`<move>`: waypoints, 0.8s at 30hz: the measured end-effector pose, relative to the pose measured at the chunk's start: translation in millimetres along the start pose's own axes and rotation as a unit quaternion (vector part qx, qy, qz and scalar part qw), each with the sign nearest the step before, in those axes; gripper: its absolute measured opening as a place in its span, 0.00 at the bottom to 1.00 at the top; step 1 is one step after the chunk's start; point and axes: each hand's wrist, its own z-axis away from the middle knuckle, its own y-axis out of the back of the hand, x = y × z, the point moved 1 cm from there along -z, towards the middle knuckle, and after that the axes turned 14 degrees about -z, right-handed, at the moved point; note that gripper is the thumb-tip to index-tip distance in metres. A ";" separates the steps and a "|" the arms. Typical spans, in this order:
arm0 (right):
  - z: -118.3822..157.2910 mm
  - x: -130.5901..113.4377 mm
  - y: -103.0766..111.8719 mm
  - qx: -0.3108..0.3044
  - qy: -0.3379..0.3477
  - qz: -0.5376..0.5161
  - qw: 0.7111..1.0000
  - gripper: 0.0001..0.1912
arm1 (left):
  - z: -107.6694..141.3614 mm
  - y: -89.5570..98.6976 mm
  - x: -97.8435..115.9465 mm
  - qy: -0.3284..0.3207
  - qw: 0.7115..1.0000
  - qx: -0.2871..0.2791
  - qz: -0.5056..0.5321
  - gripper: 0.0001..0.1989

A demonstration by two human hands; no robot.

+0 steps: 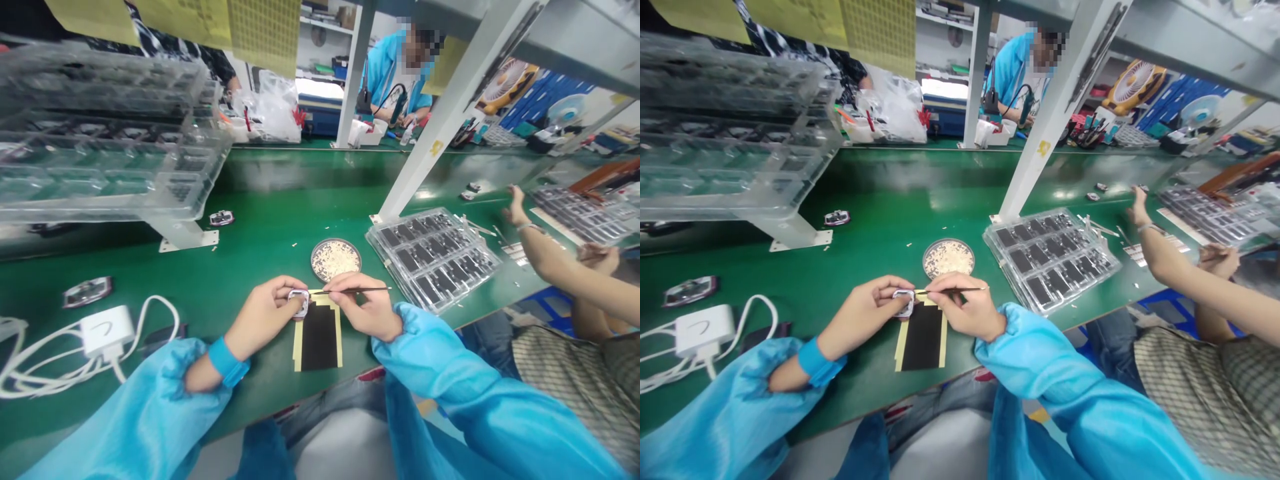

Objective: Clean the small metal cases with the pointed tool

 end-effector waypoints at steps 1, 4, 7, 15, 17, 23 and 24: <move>-0.1 -0.5 -0.1 0.000 -0.001 0.001 1.000 0.04 | 0.3 -0.2 0.7 -0.001 1.000 0.003 -0.002 0.17; -0.2 -3.0 0.4 0.020 0.019 0.009 1.000 0.03 | 1.0 -0.4 2.5 -0.004 1.000 0.015 -0.016 0.17; -0.9 -3.5 0.6 0.021 0.019 0.017 0.999 0.03 | 0.3 -0.4 1.6 -0.006 1.000 0.012 -0.005 0.17; -4.8 0.3 -3.5 -0.056 0.032 0.030 0.997 0.04 | -0.4 0.5 0.1 0.005 1.000 0.014 0.013 0.19; -4.5 0.5 -3.7 -0.061 0.031 0.044 0.997 0.03 | 0.6 0.8 3.9 0.013 1.000 0.017 0.003 0.18; -3.6 2.0 -4.8 -0.077 0.038 0.067 0.994 0.05 | 1.4 0.6 8.7 0.022 0.999 0.024 0.000 0.19; -3.6 1.9 -5.2 -0.085 0.040 0.075 0.993 0.05 | 1.3 0.5 8.5 0.022 0.999 0.025 0.000 0.19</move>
